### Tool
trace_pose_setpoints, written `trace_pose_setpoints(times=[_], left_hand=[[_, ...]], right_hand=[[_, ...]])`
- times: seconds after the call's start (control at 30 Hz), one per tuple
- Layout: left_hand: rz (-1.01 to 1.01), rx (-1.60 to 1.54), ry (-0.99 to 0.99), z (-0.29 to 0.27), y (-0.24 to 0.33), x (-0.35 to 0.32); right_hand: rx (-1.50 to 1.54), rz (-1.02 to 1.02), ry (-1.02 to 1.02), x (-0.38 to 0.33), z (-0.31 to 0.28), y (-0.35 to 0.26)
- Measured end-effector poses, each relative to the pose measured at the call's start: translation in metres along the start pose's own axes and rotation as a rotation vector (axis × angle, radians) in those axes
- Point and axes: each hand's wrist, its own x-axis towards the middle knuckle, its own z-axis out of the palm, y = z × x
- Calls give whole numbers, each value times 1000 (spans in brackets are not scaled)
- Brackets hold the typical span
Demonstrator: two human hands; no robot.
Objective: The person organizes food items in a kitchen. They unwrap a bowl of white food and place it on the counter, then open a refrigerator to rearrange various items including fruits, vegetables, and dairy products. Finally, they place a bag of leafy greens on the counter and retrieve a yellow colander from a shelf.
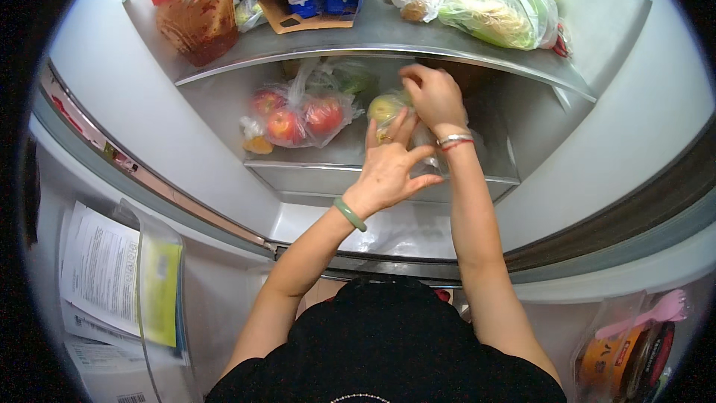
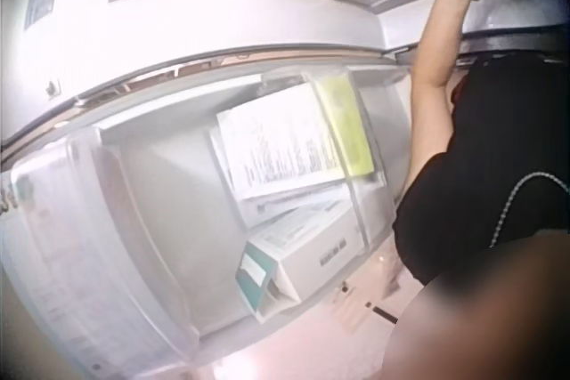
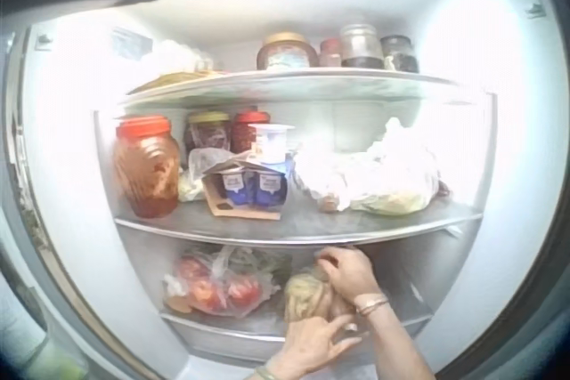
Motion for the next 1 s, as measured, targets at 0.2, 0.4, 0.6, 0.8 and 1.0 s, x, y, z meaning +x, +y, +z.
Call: trace_pose_setpoints(times=[0.2,0.4,0.6,0.8,1.0], left_hand=[[-30,392,38,39,-45,0],[10,228,115,49,-59,21],[44,213,73,25,-68,3],[84,242,0,16,-62,-9],[56,243,-14,14,-68,-15]], right_hand=[[65,-33,-350,57,82,-53],[-218,-238,-329,98,166,3],[-255,21,-437,95,184,-2],[-55,397,-104,117,156,37],[-345,91,-95,124,166,65]])
